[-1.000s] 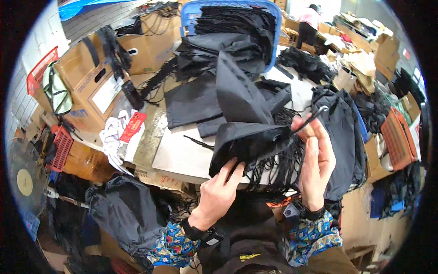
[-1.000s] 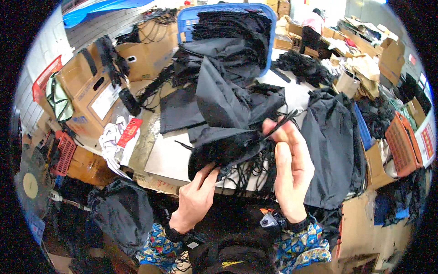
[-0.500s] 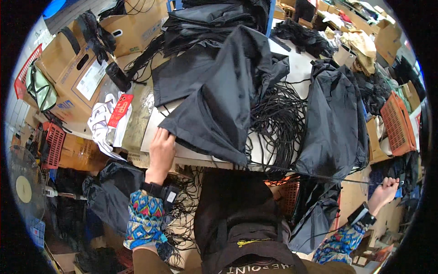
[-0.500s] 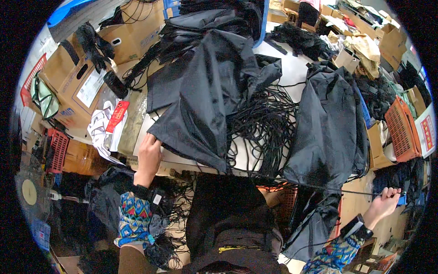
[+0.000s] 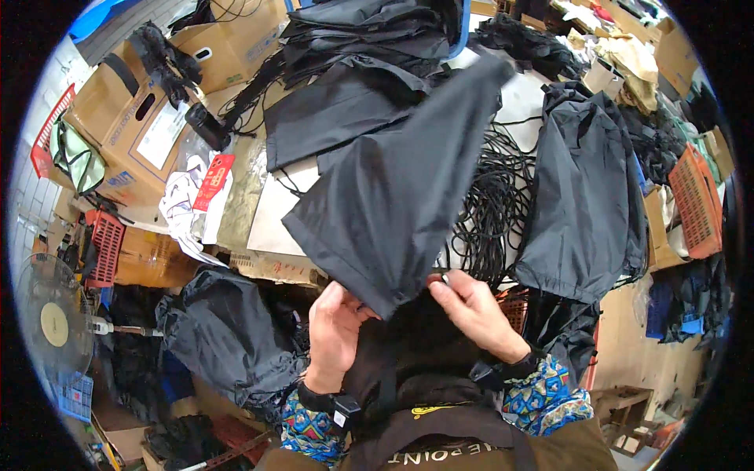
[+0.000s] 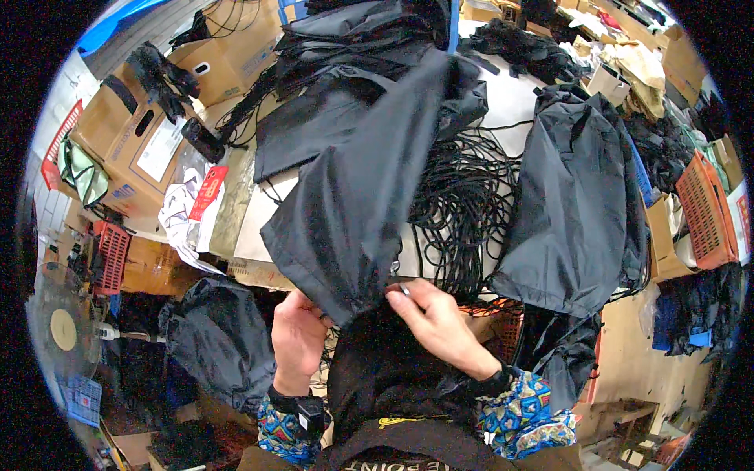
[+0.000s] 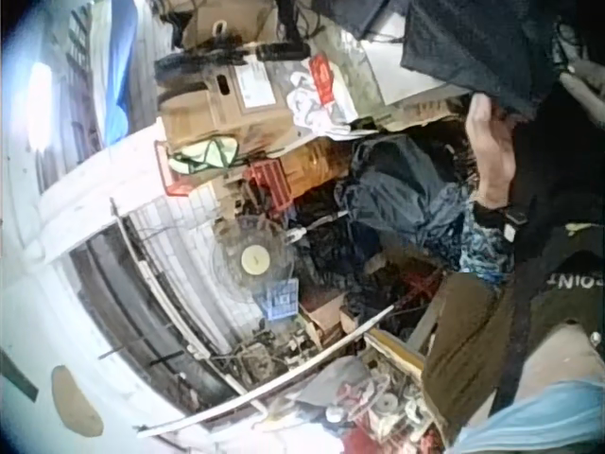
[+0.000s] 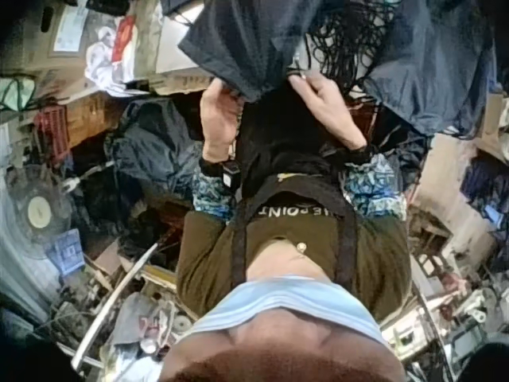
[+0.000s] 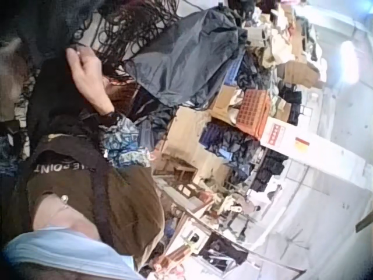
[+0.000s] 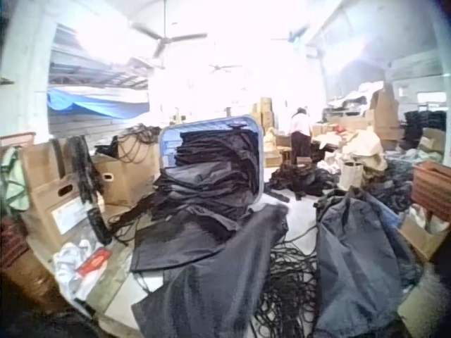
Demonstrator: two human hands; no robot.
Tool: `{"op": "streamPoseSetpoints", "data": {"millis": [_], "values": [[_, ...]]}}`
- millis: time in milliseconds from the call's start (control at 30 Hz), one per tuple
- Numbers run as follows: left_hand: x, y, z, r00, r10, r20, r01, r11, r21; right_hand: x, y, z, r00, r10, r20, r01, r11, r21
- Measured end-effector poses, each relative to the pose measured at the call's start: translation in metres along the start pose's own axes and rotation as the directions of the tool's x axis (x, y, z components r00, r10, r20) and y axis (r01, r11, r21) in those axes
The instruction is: The person threads black drawstrings through the hems of black fabric bags using a small metal tool. They repeatedly pick up a bag, insert the tool into the hem, pull the string through, and place the finished bag aside. The workspace is cluttered with piles of bags and loose strings.
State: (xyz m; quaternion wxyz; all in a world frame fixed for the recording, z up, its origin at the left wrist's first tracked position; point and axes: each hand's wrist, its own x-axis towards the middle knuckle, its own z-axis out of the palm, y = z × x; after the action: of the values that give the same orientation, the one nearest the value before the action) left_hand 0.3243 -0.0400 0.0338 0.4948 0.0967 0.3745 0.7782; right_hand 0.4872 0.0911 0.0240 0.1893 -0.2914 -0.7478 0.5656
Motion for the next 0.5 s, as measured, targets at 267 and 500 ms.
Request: {"op": "streamPoseSetpoints", "data": {"millis": [267,500], "values": [[0.003,-0.044,-0.01,0.942,0.232,0.242,-0.307,0.309,0.9,0.011,0.012,0.012,0.969,-0.147,-0.198,0.13,0.987,-0.1],[0.021,-0.059,0.019,0.99,0.142,-0.006,-0.115,0.829,0.547,0.009,0.015,0.006,0.966,0.029,-0.255,-0.028,1.0,0.01]]}}
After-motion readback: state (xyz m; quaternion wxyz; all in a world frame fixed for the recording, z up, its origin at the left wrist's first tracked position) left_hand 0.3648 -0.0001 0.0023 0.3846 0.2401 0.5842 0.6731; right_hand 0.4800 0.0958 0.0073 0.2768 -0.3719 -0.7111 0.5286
